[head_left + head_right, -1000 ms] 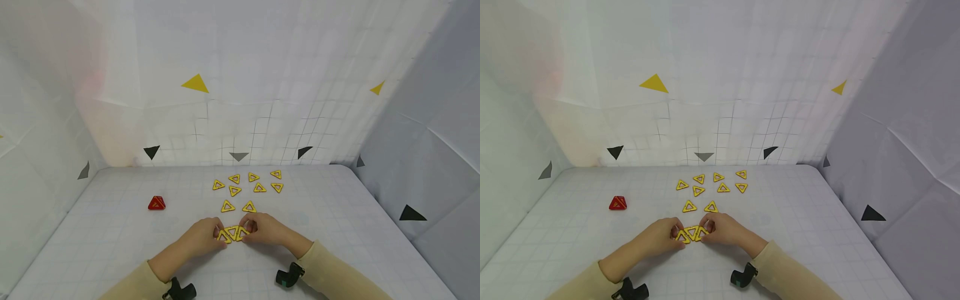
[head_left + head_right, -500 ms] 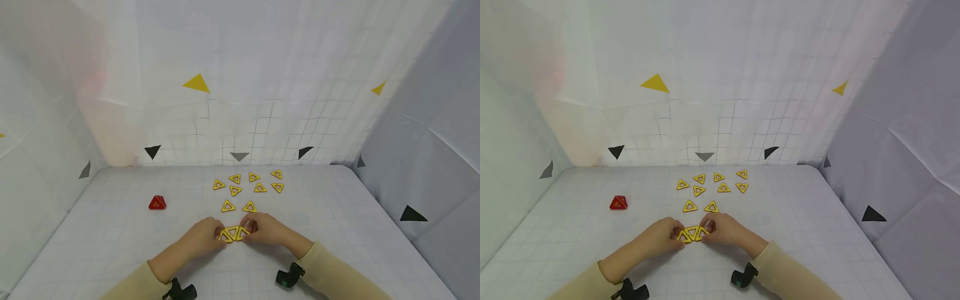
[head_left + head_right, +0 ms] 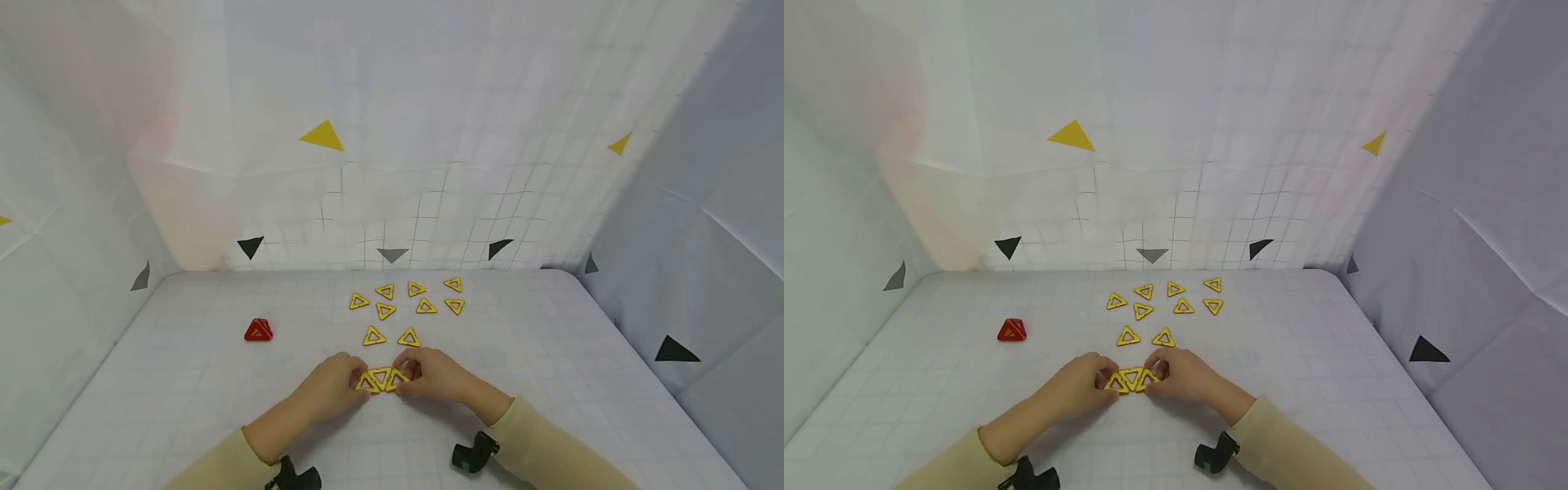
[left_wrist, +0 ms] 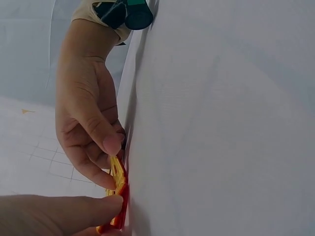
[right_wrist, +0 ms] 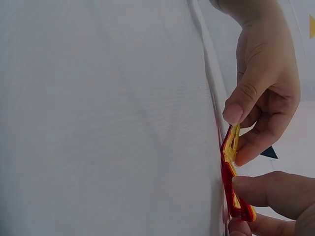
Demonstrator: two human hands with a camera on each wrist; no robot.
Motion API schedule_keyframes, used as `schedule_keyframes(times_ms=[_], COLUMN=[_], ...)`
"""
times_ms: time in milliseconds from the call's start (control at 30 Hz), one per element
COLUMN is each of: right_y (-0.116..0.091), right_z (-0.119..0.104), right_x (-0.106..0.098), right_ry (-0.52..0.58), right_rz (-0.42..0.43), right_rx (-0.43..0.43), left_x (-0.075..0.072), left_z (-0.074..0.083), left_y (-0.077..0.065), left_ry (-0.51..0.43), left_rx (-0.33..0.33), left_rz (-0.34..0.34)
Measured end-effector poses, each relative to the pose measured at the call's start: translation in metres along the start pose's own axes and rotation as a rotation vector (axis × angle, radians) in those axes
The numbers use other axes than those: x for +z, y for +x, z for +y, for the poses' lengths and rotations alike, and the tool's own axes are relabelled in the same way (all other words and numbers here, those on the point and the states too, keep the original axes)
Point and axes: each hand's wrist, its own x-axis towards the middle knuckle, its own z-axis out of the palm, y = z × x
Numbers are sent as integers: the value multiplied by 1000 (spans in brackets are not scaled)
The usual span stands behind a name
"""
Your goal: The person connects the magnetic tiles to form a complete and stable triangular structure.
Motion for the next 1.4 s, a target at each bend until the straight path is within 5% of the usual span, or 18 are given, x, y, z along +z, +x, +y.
schedule_keyframes(times_ms=[400, 1067, 1400], right_y=[-2, -1, 1], right_z=[0, 1, 0], right_x=[3, 12, 15], right_ry=[-13, 61, 118], right_rz=[46, 152, 191], right_rx=[-34, 42, 81], left_x=[-3, 7, 10], left_z=[0, -6, -8], left_y=[1, 7, 14], left_ry=[-52, -64, -134], left_rx=[-2, 34, 52], left_rz=[23, 163, 176])
